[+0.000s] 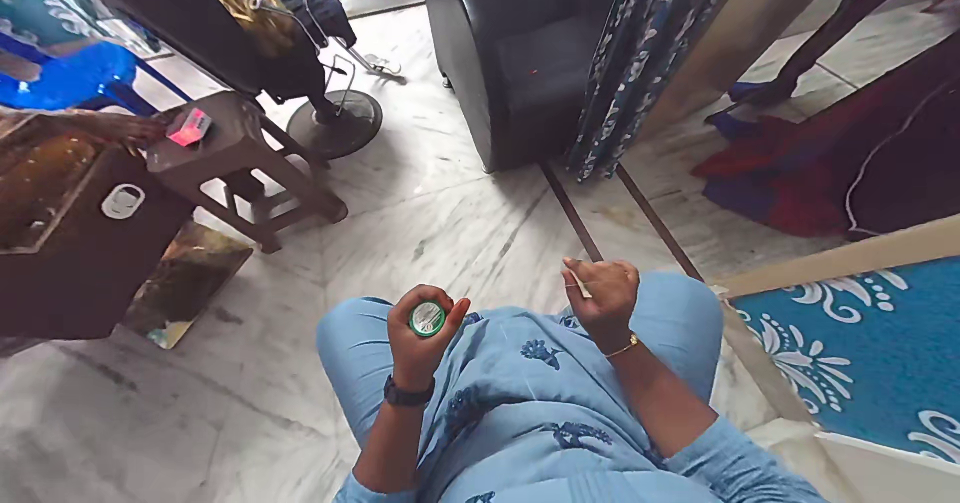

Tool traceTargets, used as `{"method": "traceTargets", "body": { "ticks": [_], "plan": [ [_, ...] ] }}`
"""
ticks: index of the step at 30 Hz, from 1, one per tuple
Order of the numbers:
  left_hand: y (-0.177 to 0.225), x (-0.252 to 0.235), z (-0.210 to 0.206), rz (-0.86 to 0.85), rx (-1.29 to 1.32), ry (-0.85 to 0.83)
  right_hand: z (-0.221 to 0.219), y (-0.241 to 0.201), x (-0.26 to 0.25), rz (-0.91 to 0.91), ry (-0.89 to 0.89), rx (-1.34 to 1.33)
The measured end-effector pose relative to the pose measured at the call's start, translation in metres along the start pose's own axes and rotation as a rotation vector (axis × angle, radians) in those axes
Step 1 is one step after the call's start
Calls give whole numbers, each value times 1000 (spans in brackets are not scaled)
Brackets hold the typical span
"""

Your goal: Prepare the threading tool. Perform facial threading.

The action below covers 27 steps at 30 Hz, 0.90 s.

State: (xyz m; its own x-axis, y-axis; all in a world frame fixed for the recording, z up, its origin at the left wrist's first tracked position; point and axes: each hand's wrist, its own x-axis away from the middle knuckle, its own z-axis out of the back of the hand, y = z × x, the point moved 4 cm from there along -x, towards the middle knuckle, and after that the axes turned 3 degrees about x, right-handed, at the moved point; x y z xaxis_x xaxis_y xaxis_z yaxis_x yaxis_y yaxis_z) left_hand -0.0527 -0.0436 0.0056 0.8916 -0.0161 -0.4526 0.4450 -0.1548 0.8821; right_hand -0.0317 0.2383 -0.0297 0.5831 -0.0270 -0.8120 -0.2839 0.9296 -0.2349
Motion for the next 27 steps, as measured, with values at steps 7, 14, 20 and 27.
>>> {"method": "traceTargets", "body": {
  "ticks": [7,14,20,27],
  "plan": [
    [-22,11,-6,40,-51,-22,20,29,1,44,-90,-77],
    [-40,12,-10,81,-163,-12,24,40,11,34,-35,-57],
    [-88,18,-2,340,-440,86,-4,40,18,60,-174,13],
    [-104,15,-1,549,-718,-7,-31,32,25,45,-397,19]
  ]
}}
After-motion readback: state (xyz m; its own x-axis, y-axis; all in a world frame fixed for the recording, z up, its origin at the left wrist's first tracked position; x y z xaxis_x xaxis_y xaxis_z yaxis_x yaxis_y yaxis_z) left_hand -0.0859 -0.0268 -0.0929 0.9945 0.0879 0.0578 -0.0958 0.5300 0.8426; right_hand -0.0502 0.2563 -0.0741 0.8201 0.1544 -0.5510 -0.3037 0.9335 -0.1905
